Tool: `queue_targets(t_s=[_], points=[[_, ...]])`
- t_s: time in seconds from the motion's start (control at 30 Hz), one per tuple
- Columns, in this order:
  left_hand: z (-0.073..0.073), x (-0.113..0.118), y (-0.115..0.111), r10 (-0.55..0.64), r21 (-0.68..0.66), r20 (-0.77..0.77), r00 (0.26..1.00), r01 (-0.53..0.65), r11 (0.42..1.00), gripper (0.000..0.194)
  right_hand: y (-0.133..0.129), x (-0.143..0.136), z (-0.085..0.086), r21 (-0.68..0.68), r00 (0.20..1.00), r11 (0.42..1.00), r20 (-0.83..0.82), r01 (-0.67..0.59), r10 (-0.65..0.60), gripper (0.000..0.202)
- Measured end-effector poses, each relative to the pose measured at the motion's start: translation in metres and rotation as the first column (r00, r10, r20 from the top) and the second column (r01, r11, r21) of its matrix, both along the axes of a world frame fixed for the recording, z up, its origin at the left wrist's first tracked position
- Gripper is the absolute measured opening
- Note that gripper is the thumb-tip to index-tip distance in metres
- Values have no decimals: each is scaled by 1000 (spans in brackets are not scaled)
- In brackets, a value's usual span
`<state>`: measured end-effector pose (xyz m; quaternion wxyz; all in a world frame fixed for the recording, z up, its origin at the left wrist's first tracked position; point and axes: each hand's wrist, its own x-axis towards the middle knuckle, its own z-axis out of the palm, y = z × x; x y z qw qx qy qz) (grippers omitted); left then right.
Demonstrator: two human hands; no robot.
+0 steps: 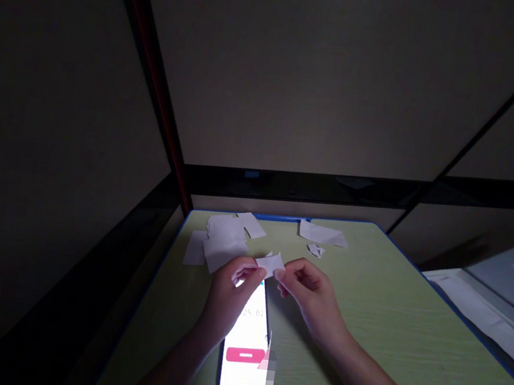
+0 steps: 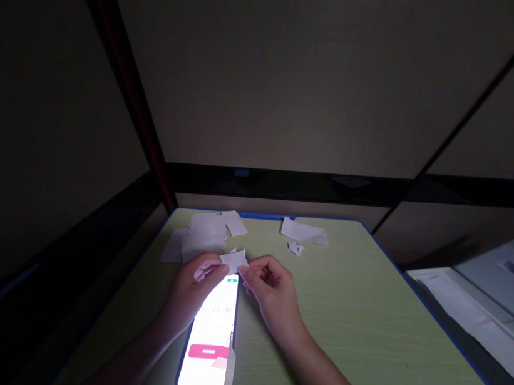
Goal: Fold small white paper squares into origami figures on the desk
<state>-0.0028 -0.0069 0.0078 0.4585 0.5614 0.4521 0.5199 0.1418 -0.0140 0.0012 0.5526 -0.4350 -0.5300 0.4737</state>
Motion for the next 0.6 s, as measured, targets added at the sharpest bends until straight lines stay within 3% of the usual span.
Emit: queue_targets(t_s=[0.1,0.2,0.27,0.47,0.6], points=[[-2,1,0,1,-35,-5,1000,-1,999,11,-2,1,0,182,979,979,164,93,-123,11],[-6,2,-1,24,-5,-56,998,-24,1000,11,-6,1,2,471,907,872,293,137,-301,22],[-7,2,-2,37,35,-106,994,-33,999,10,-8,1,4,564,874,819,342,102,-344,22],[-7,2,-5,30,141,-191,981,-2,990,9,-8,1,1,526,896,836,280,156,-343,36],[-7,3,-6,58,147,-195,979,-29,989,8,-9,2,3,590,876,802,335,93,-347,16]])
